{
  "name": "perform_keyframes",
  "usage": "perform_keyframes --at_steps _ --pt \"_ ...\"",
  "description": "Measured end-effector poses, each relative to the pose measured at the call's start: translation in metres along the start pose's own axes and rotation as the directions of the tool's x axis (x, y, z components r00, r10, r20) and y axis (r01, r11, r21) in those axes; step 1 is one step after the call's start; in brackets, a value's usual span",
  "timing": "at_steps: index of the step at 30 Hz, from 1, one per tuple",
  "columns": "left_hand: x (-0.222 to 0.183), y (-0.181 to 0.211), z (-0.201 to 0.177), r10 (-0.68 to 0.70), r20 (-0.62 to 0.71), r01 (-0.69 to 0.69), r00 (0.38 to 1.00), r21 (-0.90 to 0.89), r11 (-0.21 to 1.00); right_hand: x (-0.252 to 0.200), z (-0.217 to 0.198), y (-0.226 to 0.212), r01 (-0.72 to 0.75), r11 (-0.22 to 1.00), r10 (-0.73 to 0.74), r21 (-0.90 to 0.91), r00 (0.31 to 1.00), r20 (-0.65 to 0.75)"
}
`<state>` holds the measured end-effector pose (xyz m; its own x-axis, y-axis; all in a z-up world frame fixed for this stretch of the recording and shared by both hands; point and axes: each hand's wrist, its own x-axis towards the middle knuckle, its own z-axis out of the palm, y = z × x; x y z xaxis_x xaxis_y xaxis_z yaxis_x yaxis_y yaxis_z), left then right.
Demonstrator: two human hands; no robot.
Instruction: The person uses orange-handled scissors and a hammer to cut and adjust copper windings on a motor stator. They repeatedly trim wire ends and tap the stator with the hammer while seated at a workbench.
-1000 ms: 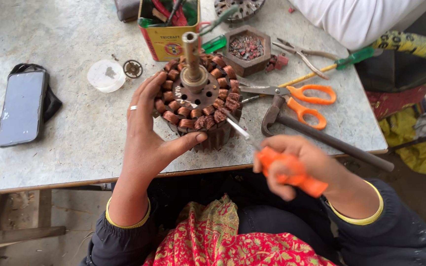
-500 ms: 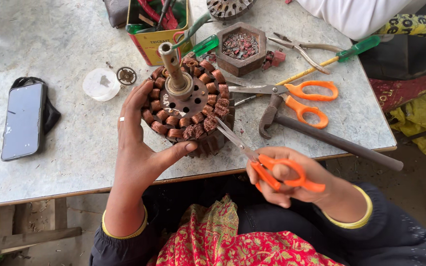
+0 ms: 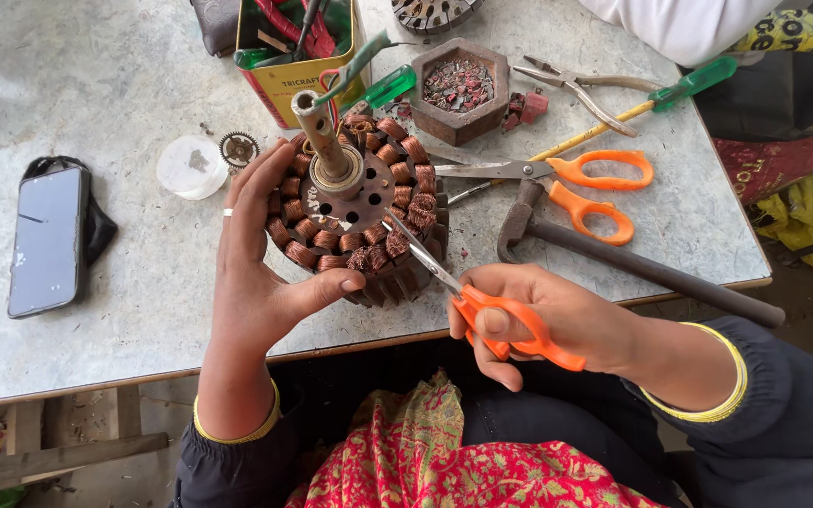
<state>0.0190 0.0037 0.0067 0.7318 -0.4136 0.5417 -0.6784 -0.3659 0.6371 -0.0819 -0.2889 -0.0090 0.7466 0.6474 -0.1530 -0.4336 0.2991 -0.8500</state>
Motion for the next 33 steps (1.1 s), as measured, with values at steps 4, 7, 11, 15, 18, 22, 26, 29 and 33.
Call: perform_keyframes --at_steps 4,7,11,15,18,22,26,29,33 --pt "-0.001 0.000 0.000 0.003 -0.016 -0.003 1.000 0.008 1.000 0.000 0.000 0.008 -0.022 0.999 0.020 -0.028 0.997 -0.071" --pt "-0.002 -0.001 0.002 -0.005 -0.025 0.004 1.000 -0.002 1.000 0.007 0.001 0.015 -0.074 0.987 0.049 -0.142 0.984 -0.171" --pt "-0.003 -0.003 0.003 0.006 -0.039 -0.007 0.999 -0.013 1.000 0.010 -0.002 0.011 -0.100 0.976 0.071 -0.195 0.986 -0.154" --pt "-0.004 -0.003 0.002 -0.007 -0.044 0.007 0.999 0.004 1.000 0.009 -0.011 -0.002 -0.064 0.997 0.061 -0.039 0.996 -0.062" --pt "-0.004 -0.003 0.002 -0.003 -0.051 0.003 0.999 0.002 1.000 0.010 -0.012 -0.003 -0.051 0.996 0.047 -0.068 0.997 -0.058" --pt "-0.004 -0.004 0.002 0.000 -0.054 0.000 0.999 0.004 1.000 0.012 -0.008 0.007 -0.063 0.987 0.040 -0.148 0.987 -0.158" --pt "-0.002 -0.003 0.000 0.005 -0.049 -0.005 0.999 -0.014 1.000 0.015 -0.007 0.014 -0.063 0.977 0.024 -0.204 0.982 -0.189" --pt "-0.001 -0.002 0.000 -0.002 -0.052 0.000 0.999 -0.026 1.000 0.017 -0.008 0.010 -0.036 0.983 0.016 -0.177 0.993 -0.115" --pt "-0.003 -0.002 0.001 -0.002 -0.061 0.001 0.998 -0.017 1.000 0.023 -0.010 0.002 0.017 0.994 -0.023 -0.110 0.999 -0.050"
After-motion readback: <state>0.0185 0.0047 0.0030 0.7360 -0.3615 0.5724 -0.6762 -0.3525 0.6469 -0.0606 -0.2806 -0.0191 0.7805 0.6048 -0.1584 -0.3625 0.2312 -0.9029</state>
